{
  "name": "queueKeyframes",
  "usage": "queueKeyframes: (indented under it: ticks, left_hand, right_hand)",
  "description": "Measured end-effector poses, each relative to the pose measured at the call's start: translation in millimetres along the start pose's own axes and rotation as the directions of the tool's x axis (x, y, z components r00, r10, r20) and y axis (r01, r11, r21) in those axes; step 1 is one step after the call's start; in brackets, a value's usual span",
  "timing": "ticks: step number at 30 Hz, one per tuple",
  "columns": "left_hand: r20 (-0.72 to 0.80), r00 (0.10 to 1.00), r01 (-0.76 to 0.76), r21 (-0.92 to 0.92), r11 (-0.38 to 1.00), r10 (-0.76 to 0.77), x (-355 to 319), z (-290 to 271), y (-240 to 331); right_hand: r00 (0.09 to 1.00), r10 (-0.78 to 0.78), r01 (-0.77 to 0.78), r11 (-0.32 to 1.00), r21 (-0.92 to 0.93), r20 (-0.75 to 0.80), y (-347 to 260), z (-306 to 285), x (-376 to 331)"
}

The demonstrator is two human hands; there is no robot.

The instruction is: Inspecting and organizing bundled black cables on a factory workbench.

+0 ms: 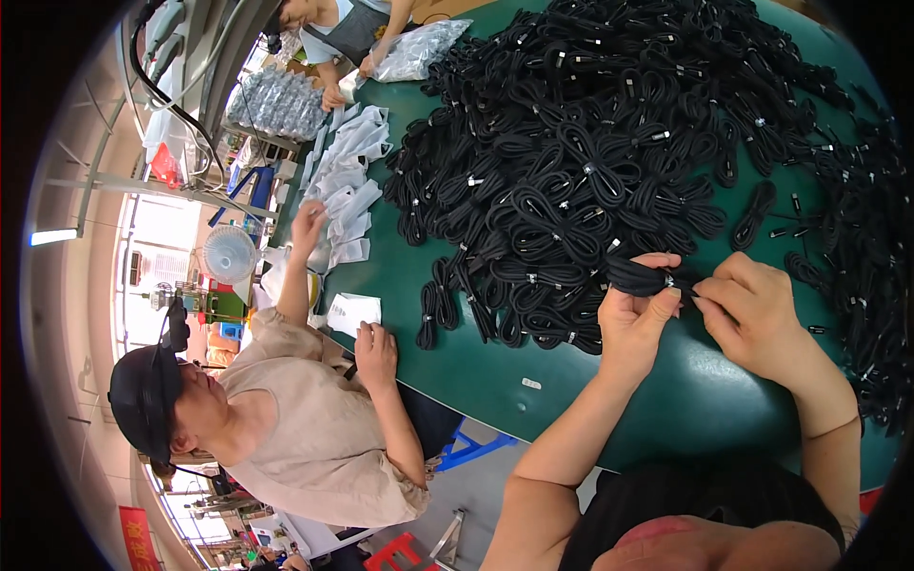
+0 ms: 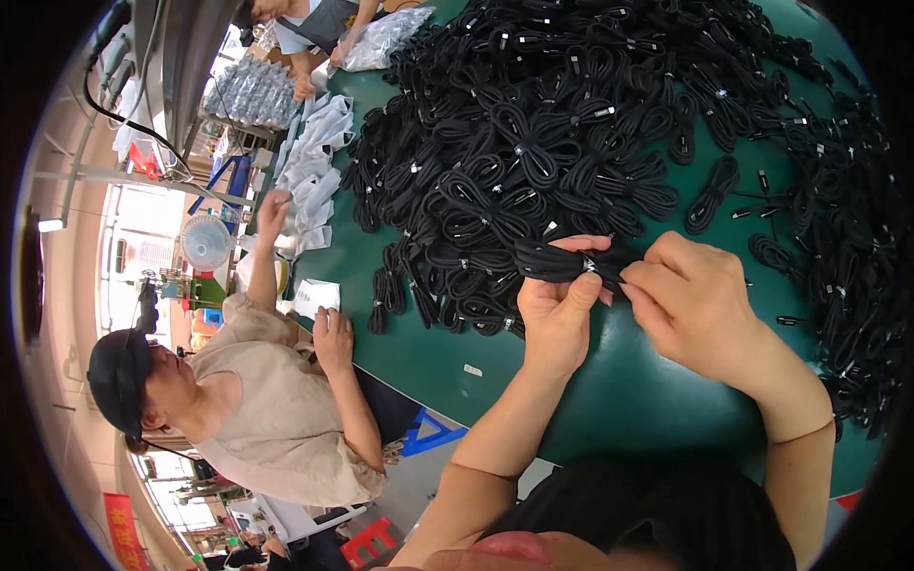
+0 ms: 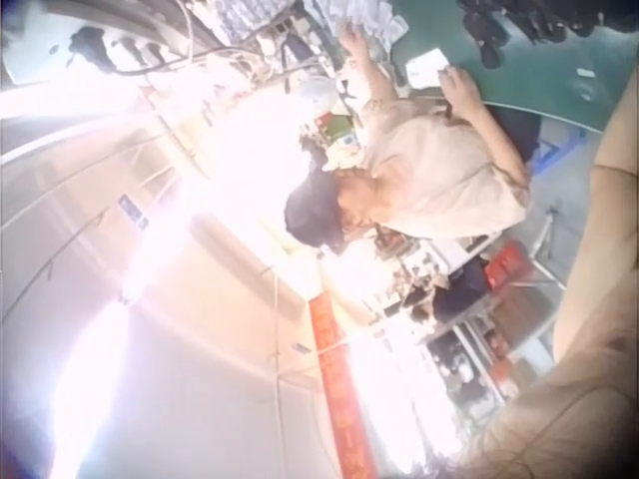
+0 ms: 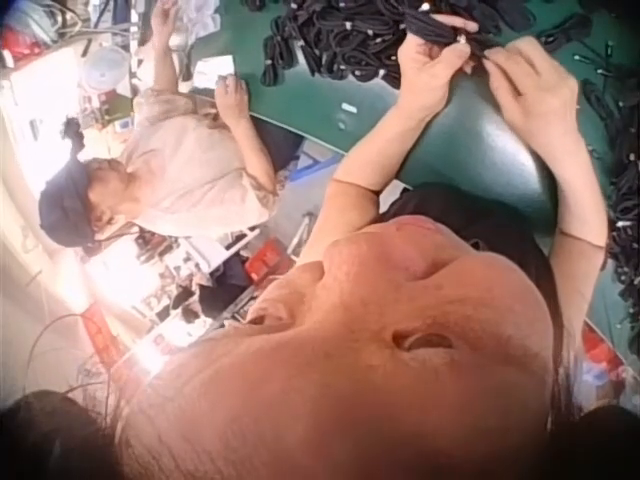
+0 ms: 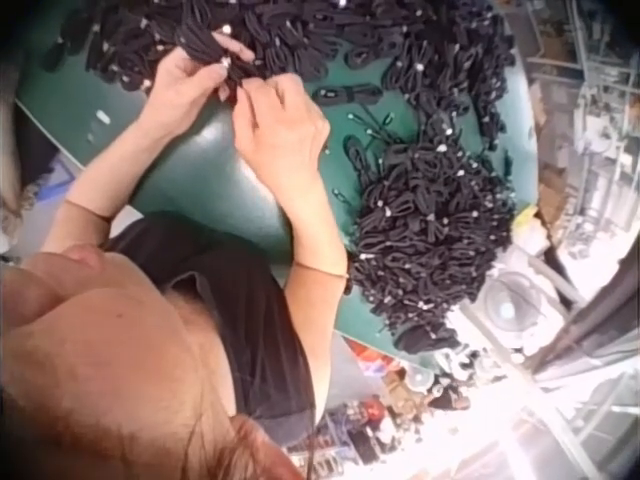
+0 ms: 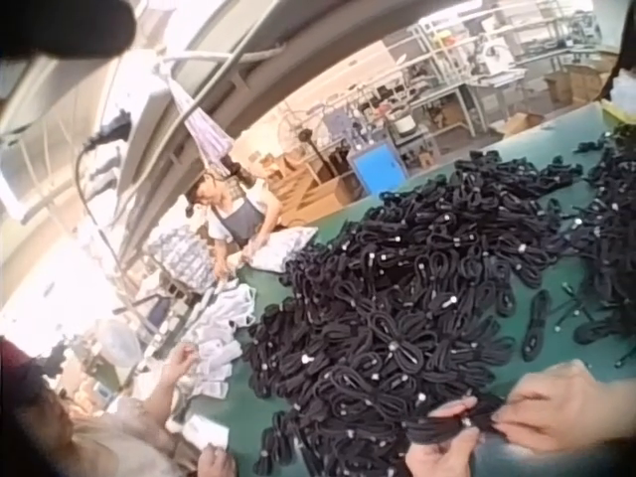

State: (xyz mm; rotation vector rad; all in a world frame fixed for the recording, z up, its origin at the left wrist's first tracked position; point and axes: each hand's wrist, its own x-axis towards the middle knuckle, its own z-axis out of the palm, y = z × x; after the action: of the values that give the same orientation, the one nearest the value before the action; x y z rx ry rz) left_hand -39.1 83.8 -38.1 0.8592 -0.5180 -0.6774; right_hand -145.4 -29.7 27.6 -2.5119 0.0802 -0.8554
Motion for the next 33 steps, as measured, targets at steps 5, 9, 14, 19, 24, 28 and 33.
queueKeyframes:
  ticks: [5,9,14,19,24,28,33]
  left_hand:
    - [0.021,0.997,0.066,0.077,0.995,-0.068,-3.5,-0.4,0.5]
    - [0.059,0.989,0.131,0.028,0.991,-0.132,-6.9,5.8,-8.6]
    - [0.002,0.996,0.087,-0.051,0.995,-0.087,-0.9,0.1,-1.4]
    - [0.034,0.989,0.143,-0.044,0.989,-0.142,-7.9,8.6,-10.2]
    - [-0.010,0.995,0.097,-0.050,0.994,-0.098,-5.4,4.2,-3.9]
    - [0.005,0.998,0.063,-0.075,0.995,-0.063,-4.4,3.0,-0.1]
    - [0.033,0.997,0.076,-0.116,0.990,-0.073,-5.5,6.0,-3.1]
  right_hand:
    - [0.998,-0.045,0.044,0.999,-0.022,-0.044,1.4,1.6,2.3]
    - [0.999,-0.039,0.039,0.999,-0.038,-0.003,0.0,3.1,0.9]
    - [1.000,0.026,-0.026,1.000,-0.009,0.011,-0.1,2.6,6.6]
    - [0.999,0.019,-0.020,0.999,0.042,0.033,-1.6,2.6,3.5]
    - [0.998,0.017,-0.014,0.999,-0.045,0.060,-2.9,-0.1,6.2]
    - [0.998,-0.014,0.016,0.999,-0.027,0.058,-0.6,-0.7,3.4]
    - [0.998,-0.059,0.059,0.997,-0.052,0.003,-4.4,1.7,7.8]
